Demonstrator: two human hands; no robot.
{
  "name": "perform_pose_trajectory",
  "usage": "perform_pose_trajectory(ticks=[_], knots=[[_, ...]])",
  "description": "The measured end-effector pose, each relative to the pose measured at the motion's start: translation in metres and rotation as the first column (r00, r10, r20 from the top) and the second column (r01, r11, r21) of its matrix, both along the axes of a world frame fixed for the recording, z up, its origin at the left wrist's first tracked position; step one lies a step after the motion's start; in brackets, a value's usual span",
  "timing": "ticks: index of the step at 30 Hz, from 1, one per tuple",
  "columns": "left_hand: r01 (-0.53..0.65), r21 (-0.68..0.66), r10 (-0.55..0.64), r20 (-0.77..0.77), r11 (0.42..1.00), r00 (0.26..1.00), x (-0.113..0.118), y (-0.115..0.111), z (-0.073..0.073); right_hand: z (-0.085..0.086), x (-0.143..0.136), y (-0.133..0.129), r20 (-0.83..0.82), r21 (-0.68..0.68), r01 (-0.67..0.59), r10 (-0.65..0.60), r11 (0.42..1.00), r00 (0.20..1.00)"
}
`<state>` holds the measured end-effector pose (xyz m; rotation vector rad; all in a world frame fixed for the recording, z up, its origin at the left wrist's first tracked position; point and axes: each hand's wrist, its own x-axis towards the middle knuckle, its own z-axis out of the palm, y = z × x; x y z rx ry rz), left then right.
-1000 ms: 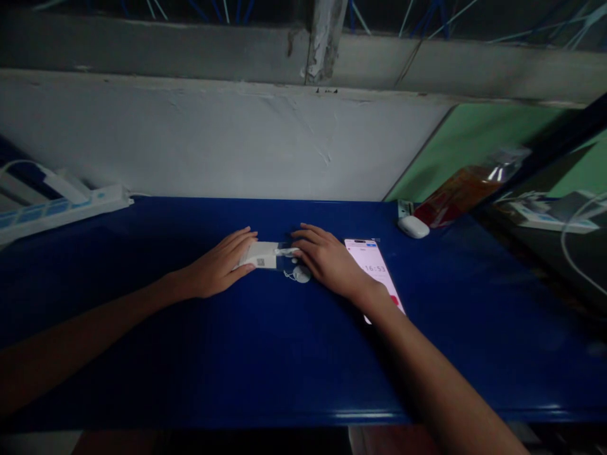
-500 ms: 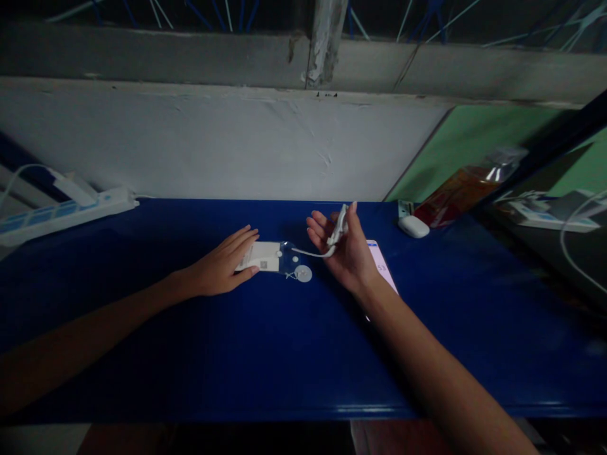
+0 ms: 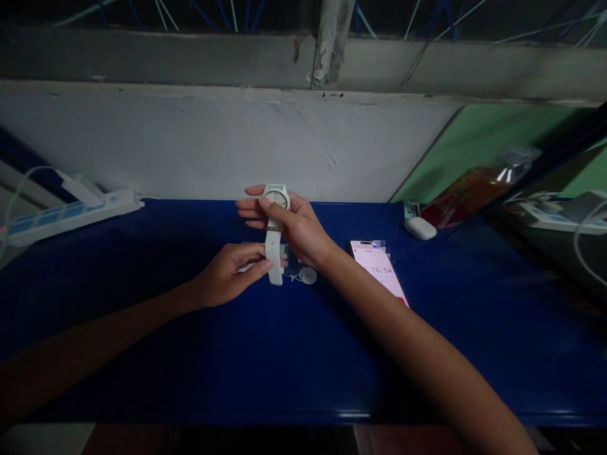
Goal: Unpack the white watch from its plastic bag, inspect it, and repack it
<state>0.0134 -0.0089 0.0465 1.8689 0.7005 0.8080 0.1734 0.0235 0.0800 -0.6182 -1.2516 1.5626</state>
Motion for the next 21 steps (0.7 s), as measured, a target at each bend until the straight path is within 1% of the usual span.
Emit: perform_pose_trajectory(ticks=[1, 2, 3, 4, 6, 8, 10, 11, 14, 16, 18, 21], knots=[[0.003, -0.157, 0.008, 0.073, 0.988, 0.997, 0.003, -0.002, -0.001, -0.002, -0.005, 0.004, -0.006, 0.01, -0.004, 0.004, 1.0, 1.0], [0.028, -0.291, 0.017, 0.15, 0.956, 0.989, 0.005, -0.003, -0.002, -0.005, -0.009, 0.007, -0.018, 0.003, -0.014, 0.014, 1.0, 1.0], [0.064, -0.405, 0.029, 0.218, 0.912, 0.976, 0.007, -0.004, -0.004, -0.008, -0.012, 0.01, -0.026, -0.008, -0.025, 0.025, 1.0, 0.999], [0.102, -0.503, 0.043, 0.269, 0.858, 0.962, 0.008, -0.004, -0.006, -0.012, -0.015, 0.011, -0.031, -0.022, -0.037, 0.037, 0.999, 0.999], [0.194, -0.629, 0.059, 0.358, 0.753, 0.932, 0.008, -0.003, -0.01, -0.018, -0.018, 0.012, -0.041, -0.054, -0.063, 0.061, 0.997, 0.997], [0.268, -0.685, 0.066, 0.42, 0.677, 0.905, 0.008, -0.002, -0.014, -0.022, -0.019, 0.012, -0.066, -0.094, -0.084, 0.078, 0.992, 0.995], [0.306, -0.715, 0.071, 0.445, 0.629, 0.893, 0.008, -0.001, -0.017, -0.025, -0.018, 0.012, -0.116, -0.162, -0.112, 0.094, 0.98, 0.989], [0.308, -0.729, 0.08, 0.444, 0.612, 0.892, 0.008, -0.002, -0.019, -0.026, -0.017, 0.012, -0.142, -0.205, -0.13, 0.102, 0.97, 0.985], [0.247, -0.774, 0.148, 0.4, 0.583, 0.905, 0.01, -0.003, -0.025, -0.028, -0.014, 0.013, -0.175, -0.323, -0.182, 0.13, 0.929, 0.976], [0.185, -0.797, 0.206, 0.359, 0.575, 0.91, 0.011, -0.005, -0.029, -0.03, -0.013, 0.013, -0.169, -0.361, -0.209, 0.156, 0.909, 0.973], [0.148, -0.814, 0.239, 0.33, 0.562, 0.913, 0.011, -0.007, -0.032, -0.03, -0.013, 0.013, -0.16, -0.386, -0.228, 0.178, 0.894, 0.971], [0.168, -0.837, 0.228, 0.326, 0.521, 0.918, 0.011, -0.009, -0.033, -0.029, -0.014, 0.014, -0.146, -0.446, -0.23, 0.183, 0.865, 0.972]])
